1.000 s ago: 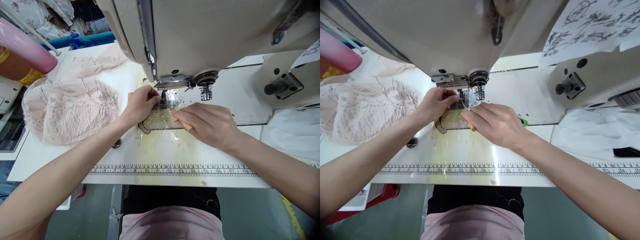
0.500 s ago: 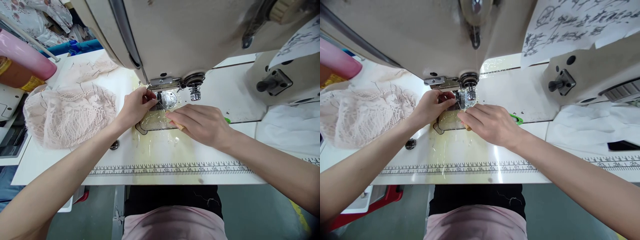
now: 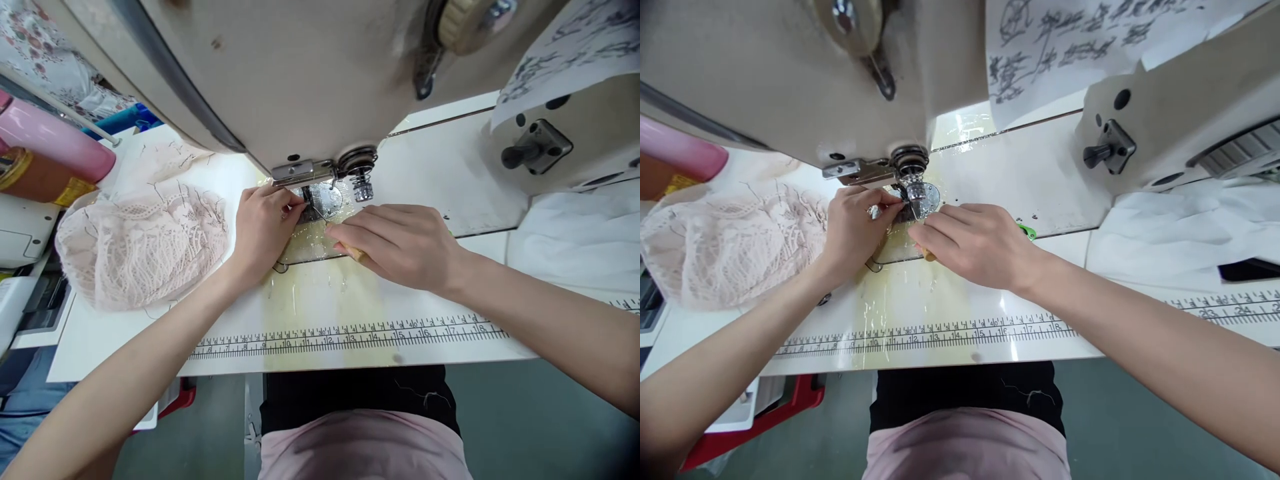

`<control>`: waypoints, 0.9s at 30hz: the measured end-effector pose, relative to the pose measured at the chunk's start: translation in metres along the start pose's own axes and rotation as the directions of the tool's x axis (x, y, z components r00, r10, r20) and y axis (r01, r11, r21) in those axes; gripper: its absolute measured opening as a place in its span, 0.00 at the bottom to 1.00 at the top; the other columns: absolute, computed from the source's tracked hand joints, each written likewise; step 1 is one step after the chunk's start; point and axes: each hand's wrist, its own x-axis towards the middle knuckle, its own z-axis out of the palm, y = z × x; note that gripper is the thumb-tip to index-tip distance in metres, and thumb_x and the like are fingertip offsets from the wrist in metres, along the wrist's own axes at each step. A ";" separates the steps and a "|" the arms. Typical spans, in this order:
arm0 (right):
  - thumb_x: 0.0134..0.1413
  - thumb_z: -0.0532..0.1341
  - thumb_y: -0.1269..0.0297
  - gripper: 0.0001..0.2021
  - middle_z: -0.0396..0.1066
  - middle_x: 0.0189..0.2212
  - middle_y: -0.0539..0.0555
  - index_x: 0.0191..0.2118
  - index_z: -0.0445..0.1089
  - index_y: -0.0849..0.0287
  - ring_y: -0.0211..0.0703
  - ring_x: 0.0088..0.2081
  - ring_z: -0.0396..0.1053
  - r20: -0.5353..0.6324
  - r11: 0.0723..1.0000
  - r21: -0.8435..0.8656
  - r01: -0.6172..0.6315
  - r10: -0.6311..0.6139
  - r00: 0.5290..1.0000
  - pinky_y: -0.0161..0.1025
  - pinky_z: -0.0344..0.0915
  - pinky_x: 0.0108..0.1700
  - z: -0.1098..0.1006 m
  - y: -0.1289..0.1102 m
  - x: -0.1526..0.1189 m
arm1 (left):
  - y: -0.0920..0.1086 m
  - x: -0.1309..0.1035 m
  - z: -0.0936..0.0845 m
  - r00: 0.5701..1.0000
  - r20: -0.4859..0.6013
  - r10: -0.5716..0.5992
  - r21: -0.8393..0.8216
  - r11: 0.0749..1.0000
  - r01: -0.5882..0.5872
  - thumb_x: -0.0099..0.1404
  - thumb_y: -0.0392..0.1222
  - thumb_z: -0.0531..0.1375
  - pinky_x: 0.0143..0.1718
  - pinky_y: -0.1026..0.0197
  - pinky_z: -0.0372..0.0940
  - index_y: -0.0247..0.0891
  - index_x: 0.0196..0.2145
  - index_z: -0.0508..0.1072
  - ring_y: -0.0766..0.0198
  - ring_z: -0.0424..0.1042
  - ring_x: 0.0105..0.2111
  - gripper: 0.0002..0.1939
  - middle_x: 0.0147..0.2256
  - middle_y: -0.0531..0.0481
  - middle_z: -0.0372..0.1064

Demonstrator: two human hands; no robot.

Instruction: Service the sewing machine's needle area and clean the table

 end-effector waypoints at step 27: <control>0.66 0.57 0.73 0.06 0.75 0.34 0.49 0.46 0.68 0.63 0.35 0.33 0.68 0.033 0.995 -0.062 0.073 -0.071 0.997 0.34 0.66 0.36 0.002 -0.002 0.002 | -0.001 0.011 -0.002 0.997 0.074 -0.001 -0.051 0.999 0.005 0.60 0.34 0.58 0.45 0.54 0.67 0.39 0.26 0.74 0.59 0.72 0.34 0.07 0.29 0.48 0.75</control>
